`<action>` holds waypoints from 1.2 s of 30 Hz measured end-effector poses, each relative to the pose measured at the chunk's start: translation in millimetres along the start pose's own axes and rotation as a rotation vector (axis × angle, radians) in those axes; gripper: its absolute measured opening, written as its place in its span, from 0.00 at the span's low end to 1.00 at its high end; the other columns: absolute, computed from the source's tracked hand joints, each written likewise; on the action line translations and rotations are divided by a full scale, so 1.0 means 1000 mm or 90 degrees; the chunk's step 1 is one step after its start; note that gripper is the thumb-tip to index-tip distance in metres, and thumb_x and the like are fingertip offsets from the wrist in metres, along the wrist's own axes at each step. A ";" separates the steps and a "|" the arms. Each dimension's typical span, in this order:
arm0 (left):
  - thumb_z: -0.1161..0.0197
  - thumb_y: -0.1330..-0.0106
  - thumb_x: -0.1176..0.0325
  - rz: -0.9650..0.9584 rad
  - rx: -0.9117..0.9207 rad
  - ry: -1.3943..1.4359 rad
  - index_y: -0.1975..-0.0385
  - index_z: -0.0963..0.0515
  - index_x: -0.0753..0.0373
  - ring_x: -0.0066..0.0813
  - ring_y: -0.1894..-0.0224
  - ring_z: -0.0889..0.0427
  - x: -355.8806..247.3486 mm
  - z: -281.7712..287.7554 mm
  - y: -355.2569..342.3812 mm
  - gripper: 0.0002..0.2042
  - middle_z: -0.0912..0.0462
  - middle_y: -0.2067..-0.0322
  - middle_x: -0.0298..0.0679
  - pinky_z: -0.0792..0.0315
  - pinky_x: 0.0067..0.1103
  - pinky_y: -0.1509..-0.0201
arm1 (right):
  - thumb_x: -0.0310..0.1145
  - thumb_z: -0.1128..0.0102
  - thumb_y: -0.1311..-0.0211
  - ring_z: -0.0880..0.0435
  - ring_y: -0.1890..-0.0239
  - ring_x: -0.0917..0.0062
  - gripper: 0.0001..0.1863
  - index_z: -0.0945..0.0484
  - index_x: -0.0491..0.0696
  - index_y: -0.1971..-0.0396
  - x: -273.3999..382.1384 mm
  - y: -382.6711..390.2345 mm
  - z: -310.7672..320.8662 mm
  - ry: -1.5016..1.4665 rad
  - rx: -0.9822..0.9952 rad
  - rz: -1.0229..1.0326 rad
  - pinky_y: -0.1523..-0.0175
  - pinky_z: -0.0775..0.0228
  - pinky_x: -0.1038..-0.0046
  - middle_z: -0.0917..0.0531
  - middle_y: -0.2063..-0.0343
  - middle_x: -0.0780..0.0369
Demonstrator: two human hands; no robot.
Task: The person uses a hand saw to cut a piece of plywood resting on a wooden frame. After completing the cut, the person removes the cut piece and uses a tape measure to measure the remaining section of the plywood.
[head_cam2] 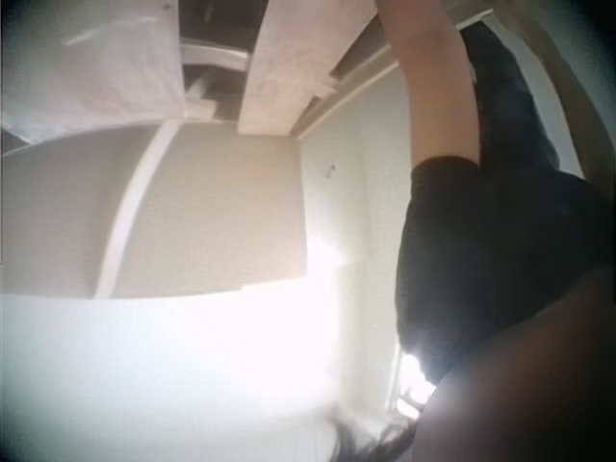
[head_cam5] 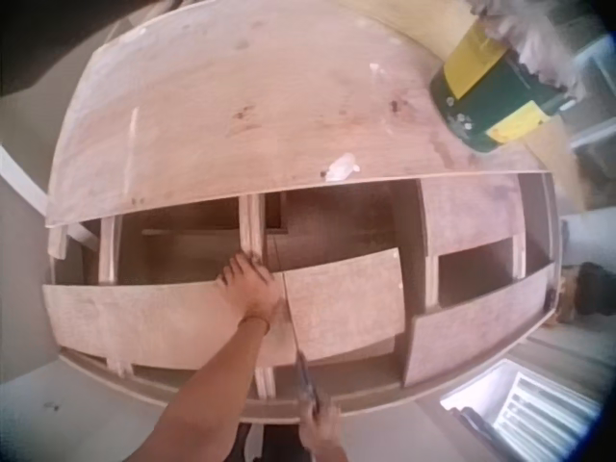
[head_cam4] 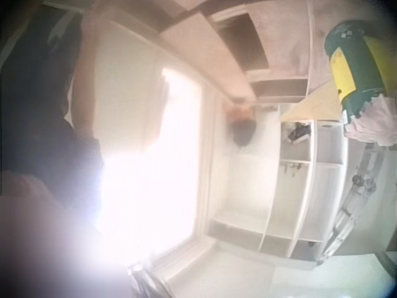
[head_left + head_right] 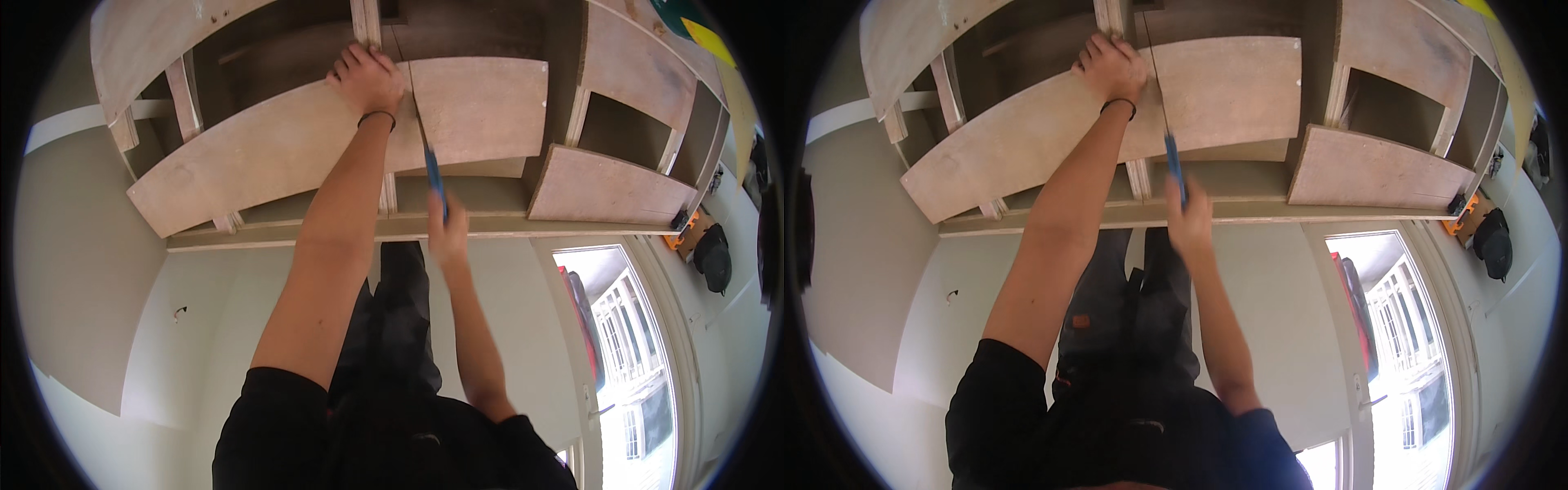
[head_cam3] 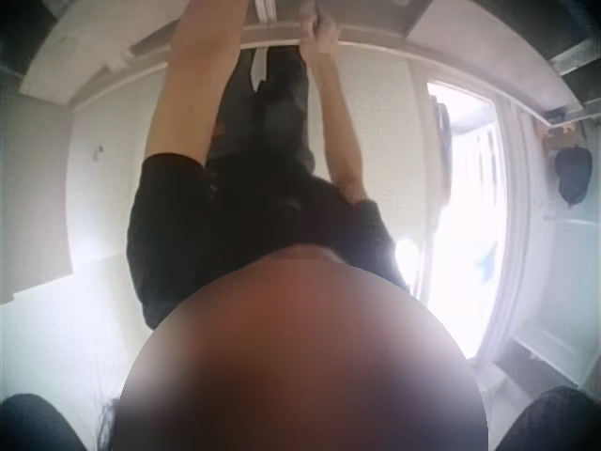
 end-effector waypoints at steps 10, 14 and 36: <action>0.49 0.42 0.63 -0.010 0.031 -0.045 0.64 0.29 0.64 0.44 0.63 0.24 -0.001 -0.002 0.000 0.12 0.22 0.65 0.45 0.38 0.39 0.50 | 0.43 0.47 0.30 0.26 0.80 0.67 0.21 0.25 0.37 0.70 0.001 0.066 0.044 -0.022 0.115 -0.142 0.70 0.32 0.64 0.25 0.82 0.52; 0.48 0.45 0.64 -0.016 0.038 -0.053 0.64 0.30 0.65 0.44 0.63 0.24 -0.001 -0.001 0.001 0.13 0.23 0.66 0.45 0.38 0.39 0.50 | 0.51 0.49 0.30 0.25 0.78 0.49 0.29 0.25 0.35 0.74 0.050 -0.091 -0.025 -0.110 -0.002 0.125 0.67 0.33 0.58 0.27 0.83 0.42; 0.47 0.46 0.63 0.005 0.089 -0.055 0.65 0.31 0.66 0.45 0.63 0.24 0.000 -0.001 -0.003 0.14 0.23 0.67 0.46 0.38 0.40 0.53 | 0.47 0.47 0.30 0.22 0.71 0.51 0.23 0.24 0.37 0.69 -0.005 -0.035 -0.013 -0.042 0.056 -0.011 0.61 0.32 0.56 0.21 0.76 0.43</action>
Point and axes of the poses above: each hand's wrist, its own y-axis away from the middle knuckle, its own z-axis out of the back of the hand, x = y × z, the point moved 3 cm from there along -y, towards the middle knuckle
